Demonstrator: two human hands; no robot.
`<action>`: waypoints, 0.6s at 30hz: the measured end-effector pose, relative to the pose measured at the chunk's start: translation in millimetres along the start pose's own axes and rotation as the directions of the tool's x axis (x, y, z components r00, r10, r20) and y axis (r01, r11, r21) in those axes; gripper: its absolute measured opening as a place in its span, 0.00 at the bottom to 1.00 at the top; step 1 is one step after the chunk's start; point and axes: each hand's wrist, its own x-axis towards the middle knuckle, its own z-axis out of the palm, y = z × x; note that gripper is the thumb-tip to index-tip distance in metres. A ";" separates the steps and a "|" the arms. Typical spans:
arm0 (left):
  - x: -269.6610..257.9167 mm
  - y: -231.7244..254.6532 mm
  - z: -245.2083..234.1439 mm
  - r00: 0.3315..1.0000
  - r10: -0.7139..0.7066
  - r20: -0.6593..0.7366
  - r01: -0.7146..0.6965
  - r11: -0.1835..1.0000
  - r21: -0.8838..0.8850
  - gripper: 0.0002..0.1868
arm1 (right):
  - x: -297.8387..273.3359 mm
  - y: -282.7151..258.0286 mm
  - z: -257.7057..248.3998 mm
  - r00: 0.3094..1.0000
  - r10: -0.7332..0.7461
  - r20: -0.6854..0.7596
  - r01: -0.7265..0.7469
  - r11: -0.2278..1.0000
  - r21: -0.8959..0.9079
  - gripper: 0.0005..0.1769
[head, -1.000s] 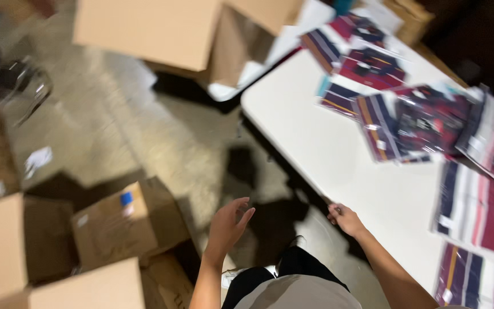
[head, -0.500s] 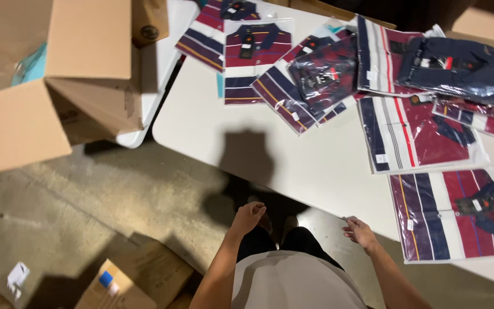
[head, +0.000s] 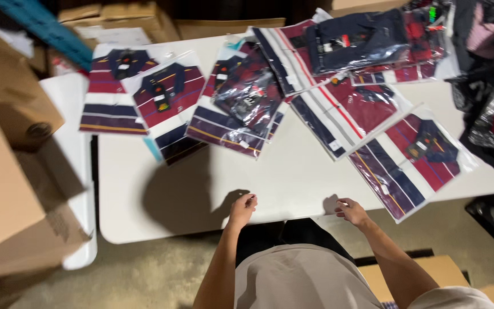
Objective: The person packs packaged shirts from a table into several cardboard boxes by hand.
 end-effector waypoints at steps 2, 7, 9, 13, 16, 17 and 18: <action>16.9 -2.1 -2.6 0.999 -0.026 0.021 0.025 1.000 0.010 0.24 | -1.6 5.6 -2.7 0.999 0.022 -0.035 -0.021 0.999 0.049 0.28; 39.4 23.0 10.0 0.995 -0.003 0.103 -0.008 0.994 0.106 0.24 | -42.8 13.9 -13.7 0.988 0.089 -0.126 -0.071 0.987 0.142 0.29; 46.7 36.8 20.1 0.991 0.011 0.132 -0.029 0.991 0.133 0.24 | -52.1 15.0 -20.0 0.984 0.106 -0.142 -0.078 0.980 0.184 0.29; 46.5 71.6 43.5 0.980 0.014 0.198 -0.048 0.985 0.169 0.24 | -42.7 27.0 -46.1 0.976 0.111 -0.188 -0.064 0.968 0.243 0.29; 38.3 100.3 52.6 0.976 -0.013 0.218 -0.029 0.982 0.186 0.25 | -22.0 36.2 -66.9 0.968 0.098 -0.232 -0.028 0.957 0.289 0.28; 35.1 111.3 57.0 0.973 -0.032 0.228 -0.011 0.983 0.183 0.26 | -15.2 38.8 -76.0 0.963 0.078 -0.258 0.008 0.948 0.318 0.28; 43.4 105.2 65.6 0.973 -0.036 0.226 -0.008 0.981 0.192 0.26 | -9.2 39.2 -84.7 0.964 0.080 -0.252 0.006 0.946 0.325 0.28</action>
